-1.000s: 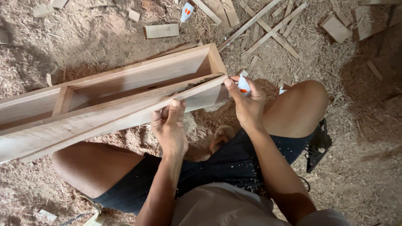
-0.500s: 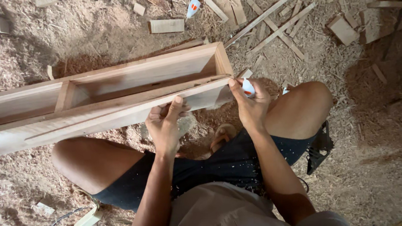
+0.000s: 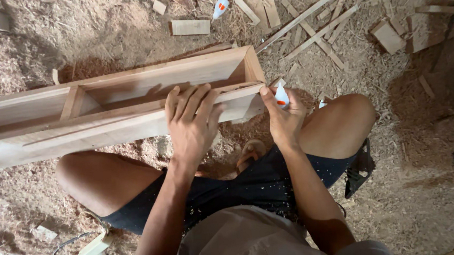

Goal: The person assembles a rectangular wooden frame by applying glue to joints and inserting small wooden pieces. They use a circular saw to trim a piece and continue gluing and fitting components into the frame.

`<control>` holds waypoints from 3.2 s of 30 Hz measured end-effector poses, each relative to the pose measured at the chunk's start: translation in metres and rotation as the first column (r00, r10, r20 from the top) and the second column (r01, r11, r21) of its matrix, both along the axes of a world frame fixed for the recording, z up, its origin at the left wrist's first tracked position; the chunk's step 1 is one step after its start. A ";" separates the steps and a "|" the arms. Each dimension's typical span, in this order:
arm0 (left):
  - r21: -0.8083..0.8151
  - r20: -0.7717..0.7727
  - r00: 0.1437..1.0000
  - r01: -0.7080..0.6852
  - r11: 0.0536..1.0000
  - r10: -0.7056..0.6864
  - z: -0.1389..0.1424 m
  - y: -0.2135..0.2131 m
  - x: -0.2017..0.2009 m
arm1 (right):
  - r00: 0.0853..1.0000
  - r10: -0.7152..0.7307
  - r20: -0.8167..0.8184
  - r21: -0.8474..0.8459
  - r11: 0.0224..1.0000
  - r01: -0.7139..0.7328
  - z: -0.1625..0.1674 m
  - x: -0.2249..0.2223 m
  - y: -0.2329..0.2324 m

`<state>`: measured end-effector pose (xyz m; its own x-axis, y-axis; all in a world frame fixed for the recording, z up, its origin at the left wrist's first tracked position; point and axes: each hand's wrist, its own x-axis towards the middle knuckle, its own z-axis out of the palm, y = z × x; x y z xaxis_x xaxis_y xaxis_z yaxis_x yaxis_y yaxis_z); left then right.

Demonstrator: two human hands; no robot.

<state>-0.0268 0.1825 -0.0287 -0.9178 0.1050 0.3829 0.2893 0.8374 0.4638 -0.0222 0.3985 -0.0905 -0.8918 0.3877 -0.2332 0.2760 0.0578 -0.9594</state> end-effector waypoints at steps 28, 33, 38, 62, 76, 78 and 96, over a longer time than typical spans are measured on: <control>0.055 0.124 0.992 0.028 0.998 -0.035 0.003 0.002 -0.006 | 0.998 0.050 -0.037 -0.012 0.999 -0.051 0.004 0.001 0.001; 0.167 0.166 0.964 0.180 0.969 -0.207 0.015 0.013 -0.024 | 0.998 0.052 -0.040 -0.008 0.999 -0.053 0.003 -0.001 0.002; 0.197 0.383 0.897 0.152 0.969 -0.219 0.017 0.041 -0.037 | 0.998 0.054 -0.044 -0.057 0.997 -0.056 0.008 -0.003 0.000; 0.015 0.052 0.986 0.159 0.987 -0.160 -0.008 0.056 -0.027 | 0.992 0.094 -0.085 0.130 0.988 -0.082 0.014 -0.004 0.002; 0.079 0.013 0.987 0.159 0.984 -0.161 0.000 0.060 -0.023 | 0.978 0.170 -0.119 0.262 0.956 -0.134 0.019 -0.002 0.008; 0.037 0.002 0.986 0.169 0.985 -0.169 0.002 0.061 -0.024 | 0.989 0.128 -0.075 0.143 0.983 -0.117 0.017 -0.001 0.009; -0.023 -0.048 0.980 0.194 0.981 -0.195 -0.024 0.067 -0.024 | 0.988 0.092 -0.126 -0.023 0.995 -0.095 0.002 0.008 0.005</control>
<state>-0.0503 0.2496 -0.0527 -0.8592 0.2869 0.4235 0.4695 0.7710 0.4303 -0.0141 0.4039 -0.0881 -0.9466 0.2961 -0.1278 0.1490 0.0500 -0.9876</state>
